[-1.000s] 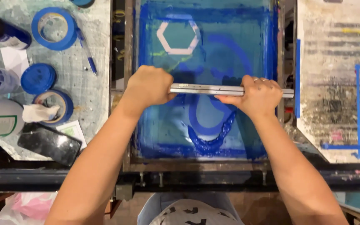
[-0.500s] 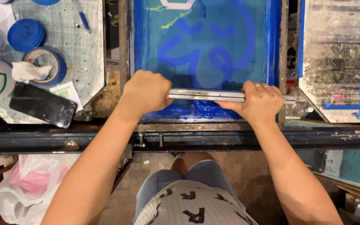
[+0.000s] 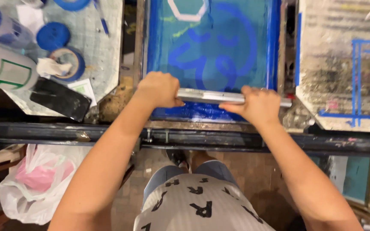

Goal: The person prepares a screen printing station by spreading blue ink across a stencil using a squeegee, then lowers the screen onto a pink garment and drags the squeegee across to transfer the design.

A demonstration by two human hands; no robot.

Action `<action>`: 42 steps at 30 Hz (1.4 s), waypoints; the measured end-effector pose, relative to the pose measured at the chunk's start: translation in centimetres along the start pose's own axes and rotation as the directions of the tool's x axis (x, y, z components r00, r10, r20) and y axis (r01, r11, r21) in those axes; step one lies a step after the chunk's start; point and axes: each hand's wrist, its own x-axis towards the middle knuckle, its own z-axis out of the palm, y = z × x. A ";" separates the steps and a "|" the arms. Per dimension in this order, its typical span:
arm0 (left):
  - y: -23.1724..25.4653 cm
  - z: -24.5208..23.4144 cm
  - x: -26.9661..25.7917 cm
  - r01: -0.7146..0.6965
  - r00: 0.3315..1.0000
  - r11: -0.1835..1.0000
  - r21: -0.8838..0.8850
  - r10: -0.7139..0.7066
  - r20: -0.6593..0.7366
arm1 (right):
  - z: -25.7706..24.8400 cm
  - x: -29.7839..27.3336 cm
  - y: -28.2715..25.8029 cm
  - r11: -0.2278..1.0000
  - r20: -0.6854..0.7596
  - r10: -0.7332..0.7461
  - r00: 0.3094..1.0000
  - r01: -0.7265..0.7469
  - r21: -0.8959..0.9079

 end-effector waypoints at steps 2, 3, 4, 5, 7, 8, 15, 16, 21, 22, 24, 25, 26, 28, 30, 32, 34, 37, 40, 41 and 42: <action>0.5 0.5 0.1 0.015 0.999 0.999 0.046 -0.013 -0.038 | -0.3 -0.1 0.1 0.998 0.182 -0.011 0.983 -0.002 0.069; 0.8 1.0 -0.5 0.021 0.998 0.998 0.054 -0.018 -0.059 | -0.1 -0.8 0.3 0.998 0.161 -0.014 0.987 0.004 0.062; 1.2 2.0 -1.3 0.024 0.998 0.997 0.067 -0.019 -0.067 | 0.3 -1.9 0.2 0.998 0.106 -0.057 0.993 0.055 0.017; 1.5 3.1 -2.0 0.026 0.997 0.996 0.080 -0.020 -0.075 | 0.7 -3.0 0.2 0.994 0.052 -0.102 0.993 0.103 -0.031; 2.3 1.3 -4.3 0.015 0.993 0.997 0.077 -0.006 -0.122 | 1.2 -3.7 0.5 0.993 -0.022 -0.116 0.993 0.115 -0.034; 2.8 0.8 -5.6 0.000 0.988 0.998 0.061 0.010 -0.156 | 1.5 -4.4 0.5 0.991 -0.079 -0.132 0.988 0.130 -0.033; 6.5 -7.4 -10.6 -0.089 0.849 0.995 0.045 0.099 -0.519 | -0.4 -2.6 2.8 0.990 -0.212 -0.075 0.975 0.098 0.101; 6.6 -9.3 -11.8 -0.177 0.795 0.984 -0.022 0.130 -0.592 | -1.6 -1.4 3.1 0.980 -0.270 -0.084 0.959 0.128 0.150; 1.8 -12.1 -15.0 -0.296 0.553 0.930 -0.216 -0.017 -0.833 | 1.0 0.8 7.7 0.942 -0.212 -0.007 0.977 0.077 0.326; -0.2 -10.2 -14.5 -0.282 0.510 0.902 -0.326 -0.147 -0.848 | 1.6 1.6 8.5 0.895 -0.128 0.120 0.984 -0.051 0.444; -2.5 -6.7 -13.2 -0.279 0.458 0.861 -0.425 -0.270 -0.847 | 1.1 3.9 9.7 0.820 -0.039 0.237 0.971 -0.178 0.543; -2.9 -5.1 -12.4 -0.040 0.617 0.779 -0.626 -0.473 -0.629 | 0.0 5.3 10.0 0.732 0.151 0.337 0.929 -0.360 0.578; -3.4 -3.5 -11.7 0.230 0.684 0.637 -0.736 -0.644 -0.344 | -1.1 6.8 10.2 0.622 0.341 0.409 0.847 -0.532 0.575; -5.7 2.8 -8.7 0.285 0.707 0.563 -0.776 -0.670 -0.226 | 0.6 7.2 12.1 0.543 0.403 0.464 0.789 -0.612 0.575; -6.6 6.4 -6.7 0.344 0.721 0.487 -0.803 -0.685 -0.106 | 0.6 7.1 12.2 0.456 0.463 0.510 0.725 -0.684 0.569; -5.6 8.1 -6.1 0.453 0.702 0.390 -0.801 -0.710 0.051 | -0.8 6.3 10.6 0.239 0.614 0.600 0.513 -0.847 0.474; -6.5 11.4 -4.1 0.434 0.694 0.354 -0.828 -0.718 0.057 | -1.3 5.5 10.7 0.086 0.666 0.618 0.418 -0.878 0.471; -5.2 11.3 -3.9 0.414 0.655 0.297 -0.860 -0.753 0.056 | 7.1 1.6 15.1 -0.146 0.736 0.598 0.317 -0.860 0.489; -5.1 12.2 -3.3 0.390 0.612 0.275 -0.879 -0.791 0.024 | 8.0 1.4 15.0 -0.253 0.760 0.571 0.309 -0.815 0.521; -5.4 13.0 -2.8 0.364 0.601 0.273 -0.890 -0.799 0.001 | 6.3 2.3 14.3 -0.283 0.766 0.568 0.300 -0.803 0.524; -5.5 13.3 -2.6 0.360 0.599 0.273 -0.892 -0.801 -0.004 | 6.4 2.1 14.3 -0.280 0.764 0.568 0.306 -0.801 0.530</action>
